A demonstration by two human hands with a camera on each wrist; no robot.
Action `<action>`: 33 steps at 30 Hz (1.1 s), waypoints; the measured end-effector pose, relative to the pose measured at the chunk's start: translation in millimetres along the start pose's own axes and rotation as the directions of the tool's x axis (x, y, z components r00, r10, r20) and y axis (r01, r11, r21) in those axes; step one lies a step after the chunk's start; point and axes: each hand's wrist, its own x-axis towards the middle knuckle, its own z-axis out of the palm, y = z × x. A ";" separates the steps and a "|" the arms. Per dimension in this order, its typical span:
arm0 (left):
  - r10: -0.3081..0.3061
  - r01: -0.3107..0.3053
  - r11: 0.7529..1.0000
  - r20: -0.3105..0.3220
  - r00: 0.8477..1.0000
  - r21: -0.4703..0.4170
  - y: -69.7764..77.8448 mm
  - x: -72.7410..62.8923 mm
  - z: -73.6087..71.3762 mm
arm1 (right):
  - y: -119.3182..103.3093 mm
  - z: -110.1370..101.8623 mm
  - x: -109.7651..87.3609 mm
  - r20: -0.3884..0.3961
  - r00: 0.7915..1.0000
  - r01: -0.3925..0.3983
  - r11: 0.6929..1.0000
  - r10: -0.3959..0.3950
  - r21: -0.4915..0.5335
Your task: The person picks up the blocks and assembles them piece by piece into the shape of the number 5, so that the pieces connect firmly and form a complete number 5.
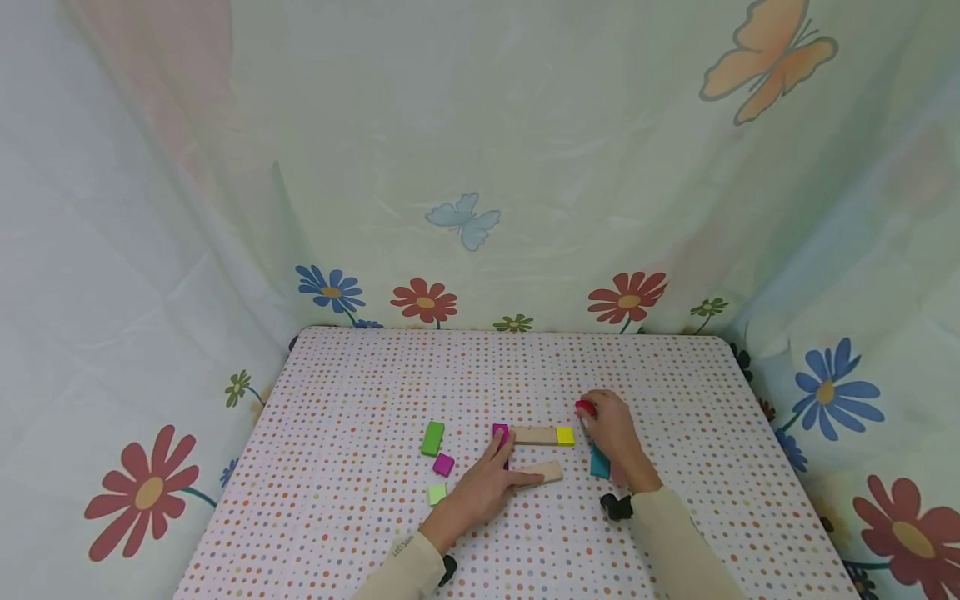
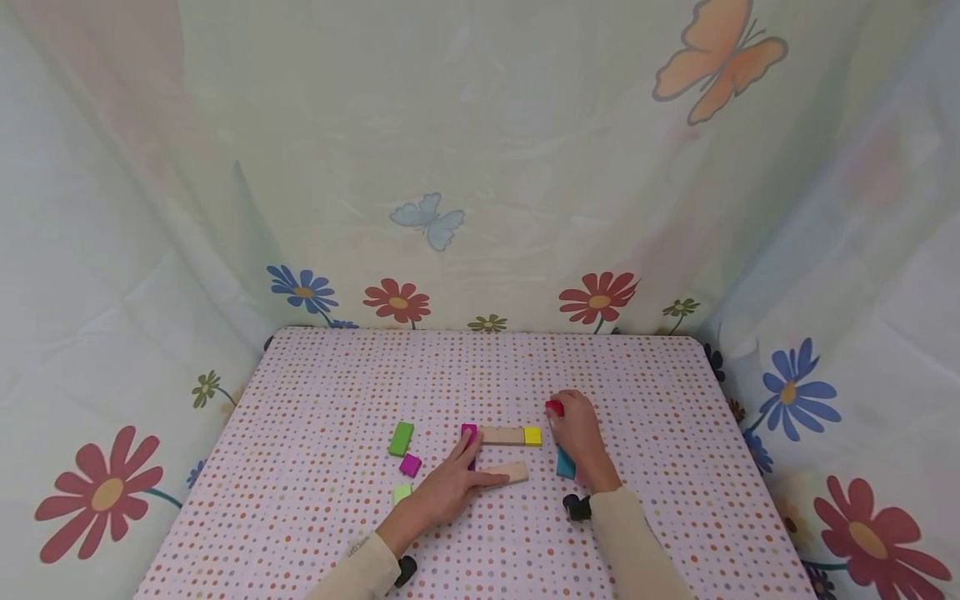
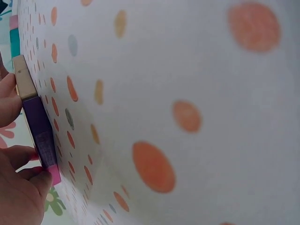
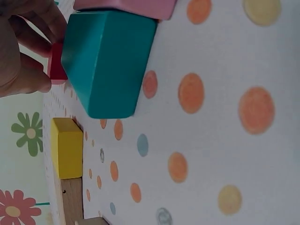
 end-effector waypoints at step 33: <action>-0.033 0.033 0.999 0.010 0.999 0.029 0.1 1.1 1.6 | -11.2 -8.6 -43.8 -0.022 1.000 0.010 0.999 -0.009 0.046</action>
